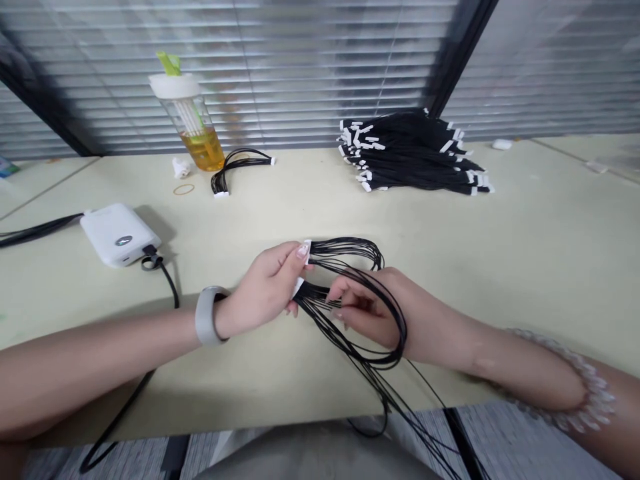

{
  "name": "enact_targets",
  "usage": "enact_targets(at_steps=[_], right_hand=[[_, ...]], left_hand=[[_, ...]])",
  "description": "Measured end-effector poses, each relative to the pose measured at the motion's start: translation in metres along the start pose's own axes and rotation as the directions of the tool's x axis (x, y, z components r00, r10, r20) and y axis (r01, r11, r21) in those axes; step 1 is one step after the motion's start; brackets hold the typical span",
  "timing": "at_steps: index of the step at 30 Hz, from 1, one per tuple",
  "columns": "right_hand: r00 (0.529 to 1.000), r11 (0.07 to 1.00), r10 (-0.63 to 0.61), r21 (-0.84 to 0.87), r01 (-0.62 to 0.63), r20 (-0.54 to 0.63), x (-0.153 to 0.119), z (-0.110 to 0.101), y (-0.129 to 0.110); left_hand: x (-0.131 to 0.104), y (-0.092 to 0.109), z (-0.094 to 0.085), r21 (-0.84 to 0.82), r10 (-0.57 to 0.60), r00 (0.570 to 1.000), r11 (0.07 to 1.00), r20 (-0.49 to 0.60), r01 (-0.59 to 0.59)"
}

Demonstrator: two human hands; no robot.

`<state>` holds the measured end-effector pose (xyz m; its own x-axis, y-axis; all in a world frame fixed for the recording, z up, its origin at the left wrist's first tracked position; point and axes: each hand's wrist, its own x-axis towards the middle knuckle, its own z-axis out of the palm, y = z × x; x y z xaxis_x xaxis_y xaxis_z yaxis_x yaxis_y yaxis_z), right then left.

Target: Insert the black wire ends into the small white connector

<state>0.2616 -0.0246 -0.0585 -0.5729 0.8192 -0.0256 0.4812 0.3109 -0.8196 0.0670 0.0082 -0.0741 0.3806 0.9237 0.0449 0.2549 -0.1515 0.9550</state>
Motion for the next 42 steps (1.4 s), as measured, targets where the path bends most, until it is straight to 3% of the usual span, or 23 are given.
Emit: enact_targets(at_steps=[5,12,15,19,25,42], right_hand=[[1.000,0.999,-0.008,0.031,0.009,-0.014,-0.001,-0.004,-0.006],[0.995,0.996,0.093,0.009,-0.093,0.039,-0.002,-0.005,-0.011],[0.999,0.996,0.037,-0.080,-0.034,0.037,0.002,0.002,-0.008],[0.992,0.974,-0.111,-0.207,0.097,-0.058,0.009,0.011,-0.002],[0.980,0.941,-0.172,-0.312,0.134,-0.097,0.010,0.013,0.000],[0.991,0.859,-0.129,-0.503,0.099,-0.026,0.009,0.013,-0.012]], left_hand=[[-0.001,0.001,0.000,0.012,-0.017,0.999,1.000,-0.032,0.017],[-0.001,0.003,0.002,0.016,-0.003,0.995,1.000,-0.101,0.005],[-0.001,0.000,0.003,0.015,0.004,0.993,1.000,-0.117,-0.002],[-0.002,-0.003,0.003,0.007,0.025,0.993,1.000,-0.117,-0.025],[-0.001,0.000,0.002,0.012,0.026,0.996,1.000,-0.089,-0.025],[-0.002,0.002,0.001,0.038,0.051,0.997,0.998,-0.064,-0.049]])
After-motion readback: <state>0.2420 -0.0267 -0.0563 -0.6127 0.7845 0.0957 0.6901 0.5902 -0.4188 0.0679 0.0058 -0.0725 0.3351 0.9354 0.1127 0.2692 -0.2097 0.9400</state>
